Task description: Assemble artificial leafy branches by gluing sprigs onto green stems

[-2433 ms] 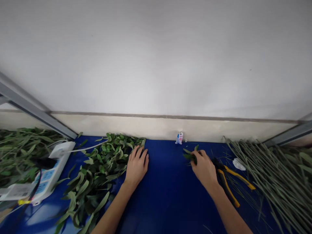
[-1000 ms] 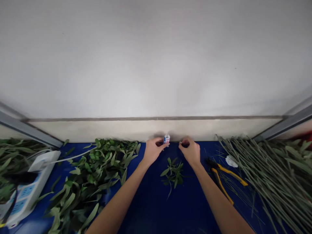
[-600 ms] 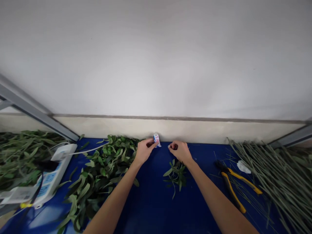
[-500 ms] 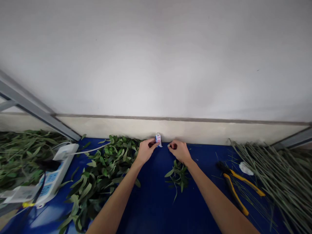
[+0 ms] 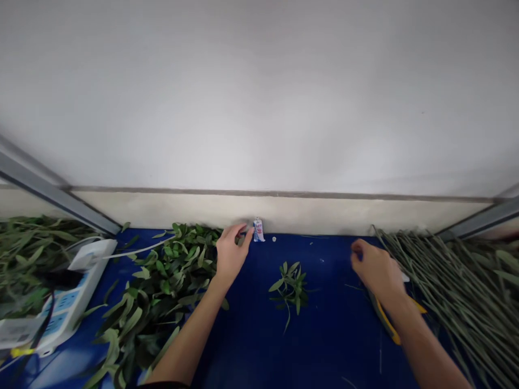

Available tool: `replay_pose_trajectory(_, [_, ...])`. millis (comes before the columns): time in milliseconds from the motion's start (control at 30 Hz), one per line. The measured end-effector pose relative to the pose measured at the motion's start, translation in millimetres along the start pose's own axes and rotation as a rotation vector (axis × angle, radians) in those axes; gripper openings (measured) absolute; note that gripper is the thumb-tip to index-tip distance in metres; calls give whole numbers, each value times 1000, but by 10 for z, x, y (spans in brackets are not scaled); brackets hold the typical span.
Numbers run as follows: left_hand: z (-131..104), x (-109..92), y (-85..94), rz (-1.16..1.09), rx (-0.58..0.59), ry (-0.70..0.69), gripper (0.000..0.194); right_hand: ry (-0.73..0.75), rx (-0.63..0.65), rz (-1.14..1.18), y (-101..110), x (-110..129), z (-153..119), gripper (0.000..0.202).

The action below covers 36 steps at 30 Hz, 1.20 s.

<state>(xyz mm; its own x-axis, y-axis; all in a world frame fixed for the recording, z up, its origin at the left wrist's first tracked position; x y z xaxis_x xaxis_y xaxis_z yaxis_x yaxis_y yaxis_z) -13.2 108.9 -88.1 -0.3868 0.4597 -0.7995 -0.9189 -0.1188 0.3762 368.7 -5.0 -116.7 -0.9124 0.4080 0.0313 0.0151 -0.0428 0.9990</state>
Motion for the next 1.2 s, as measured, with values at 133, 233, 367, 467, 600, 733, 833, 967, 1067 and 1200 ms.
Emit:
replay_pose_trajectory(133, [-216,-442,-213,-17,175,-132,23,-68,75,-264,29,-711,-119,29])
replay_pose_trajectory(233, [-399,-647,-407,-22,335,-183,21,-21,92,-391,-51,-863,-145,31])
replay_pose_trajectory(367, [-556,-779,-486,19,446,-240,23,126,92,-476,-220,-819,-109,28])
replay_pose_trajectory(467, [-657,-890,-489,131,548,-360,32,237,76,-498,-297,-799,-60,31])
replay_pose_trajectory(600, [-800,-956,-486,373,681,-516,52,344,58,-498,-344,-844,-7,33])
replay_pose_trajectory(733, [-847,-937,-423,184,717,-384,67,376,33,-493,-413,-947,18,35])
replay_pose_trajectory(833, [-842,-881,-390,-243,641,-102,53,458,-6,-529,-507,-973,-1,46])
replay_pose_trajectory(967, [-878,-851,-456,-789,527,187,27,582,-9,-528,-607,-979,-1,49])
replay_pose_trajectory(1067, [-882,-861,-507,-937,499,292,23,591,36,-450,-600,-1010,53,48])
replay_pose_trajectory(1200, [-848,-862,-499,-997,472,353,31,542,49,-392,-510,-1071,121,50])
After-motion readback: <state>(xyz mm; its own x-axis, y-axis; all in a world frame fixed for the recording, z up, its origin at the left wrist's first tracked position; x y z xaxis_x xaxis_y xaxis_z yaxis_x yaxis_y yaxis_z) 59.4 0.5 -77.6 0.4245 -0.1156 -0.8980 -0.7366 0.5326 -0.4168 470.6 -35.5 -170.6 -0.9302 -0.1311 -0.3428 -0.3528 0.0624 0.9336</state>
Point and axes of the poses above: each hand's wrist, its own z-axis towards the middle knuckle, its own y-axis out of the back of the hand, x = y × z, the point moved 9 cm from there along z, towards the middle knuckle, and after that the axes turned 13 degrees about -z, right-handed, at the moved point
